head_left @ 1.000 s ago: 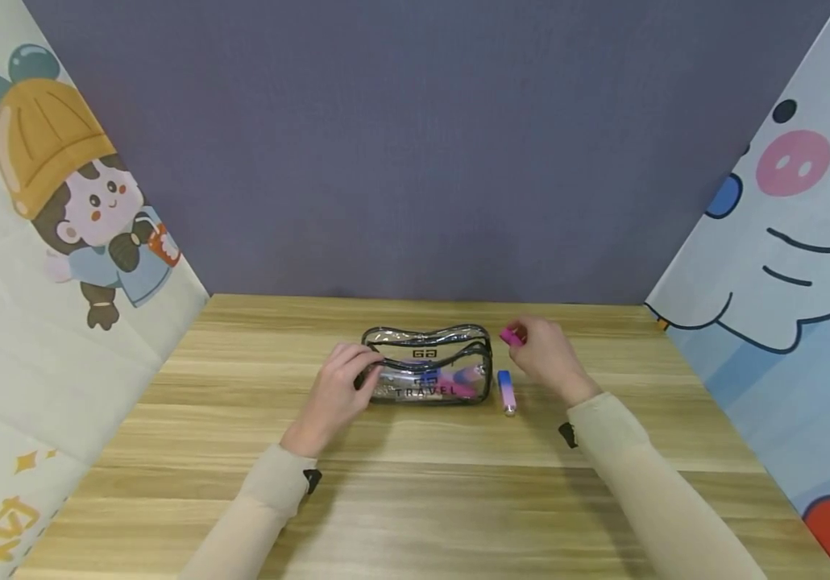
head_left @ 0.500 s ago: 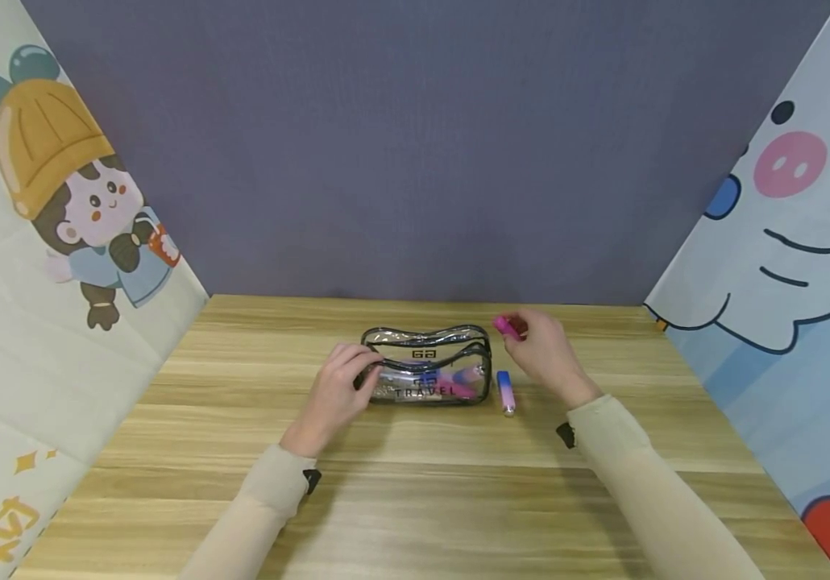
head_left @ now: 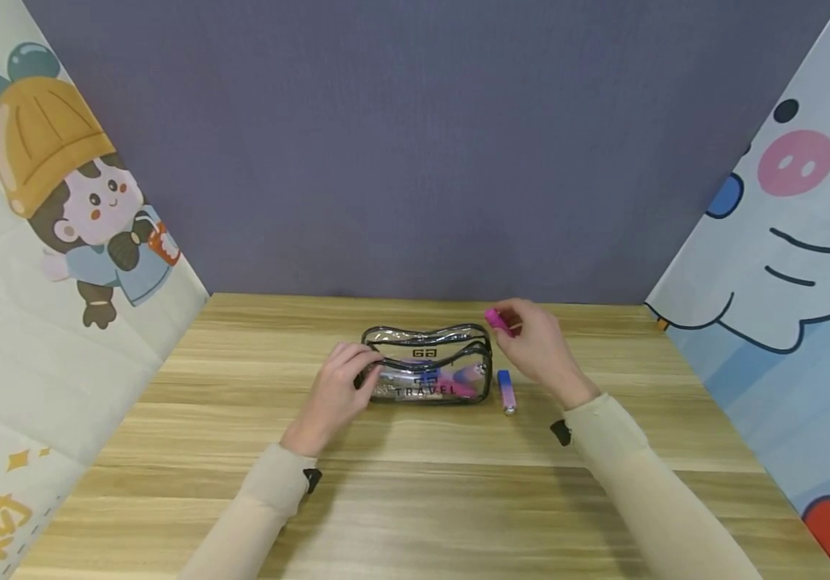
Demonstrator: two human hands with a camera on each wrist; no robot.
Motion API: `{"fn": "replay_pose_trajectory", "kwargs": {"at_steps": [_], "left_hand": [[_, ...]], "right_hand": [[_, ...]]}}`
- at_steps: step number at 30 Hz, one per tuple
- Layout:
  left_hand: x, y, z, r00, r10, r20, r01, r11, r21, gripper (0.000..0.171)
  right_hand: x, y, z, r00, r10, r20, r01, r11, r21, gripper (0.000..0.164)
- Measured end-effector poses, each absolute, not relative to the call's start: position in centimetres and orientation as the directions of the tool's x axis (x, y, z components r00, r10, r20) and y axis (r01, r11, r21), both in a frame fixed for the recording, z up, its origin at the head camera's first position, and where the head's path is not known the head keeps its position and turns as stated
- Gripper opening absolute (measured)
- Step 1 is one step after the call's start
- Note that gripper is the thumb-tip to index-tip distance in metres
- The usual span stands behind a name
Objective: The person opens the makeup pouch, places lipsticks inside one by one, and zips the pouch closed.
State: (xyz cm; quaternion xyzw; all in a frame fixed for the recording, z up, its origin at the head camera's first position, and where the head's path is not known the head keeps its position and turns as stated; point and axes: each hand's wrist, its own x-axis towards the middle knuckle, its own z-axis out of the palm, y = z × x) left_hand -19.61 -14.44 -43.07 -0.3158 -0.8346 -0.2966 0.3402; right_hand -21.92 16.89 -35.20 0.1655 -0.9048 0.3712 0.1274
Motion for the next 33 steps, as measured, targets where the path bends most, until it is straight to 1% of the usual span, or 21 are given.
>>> {"fn": "replay_pose_trajectory", "kwargs": {"at_steps": [6, 19, 28, 33], "left_hand": [[-19.7, -14.4, -43.2, -0.561, 0.332, 0.759, 0.733, 0.624, 0.269, 0.019], [-19.6, -14.3, -43.1, -0.572, 0.33, 0.751, 0.728, 0.627, 0.278, 0.019], [-19.5, -14.3, -43.0, -0.572, 0.332, 0.75, 0.726, 0.631, 0.274, 0.018], [-19.5, -14.3, -42.9, -0.571, 0.331, 0.751, 0.725, 0.632, 0.273, 0.018]], "right_hand": [[-21.8, 16.4, -34.9, -0.909, -0.205, 0.363, -0.404, 0.648, -0.645, 0.033], [-21.7, 15.5, -34.7, -0.892, -0.214, 0.397, -0.445, 0.565, -0.695, 0.035], [-21.5, 15.1, -34.8, -0.839, -0.264, 0.475, -0.54, 0.508, -0.671, 0.035], [-21.4, 14.7, -34.6, -0.821, -0.279, 0.498, -0.567, 0.499, -0.656, 0.036]]}}
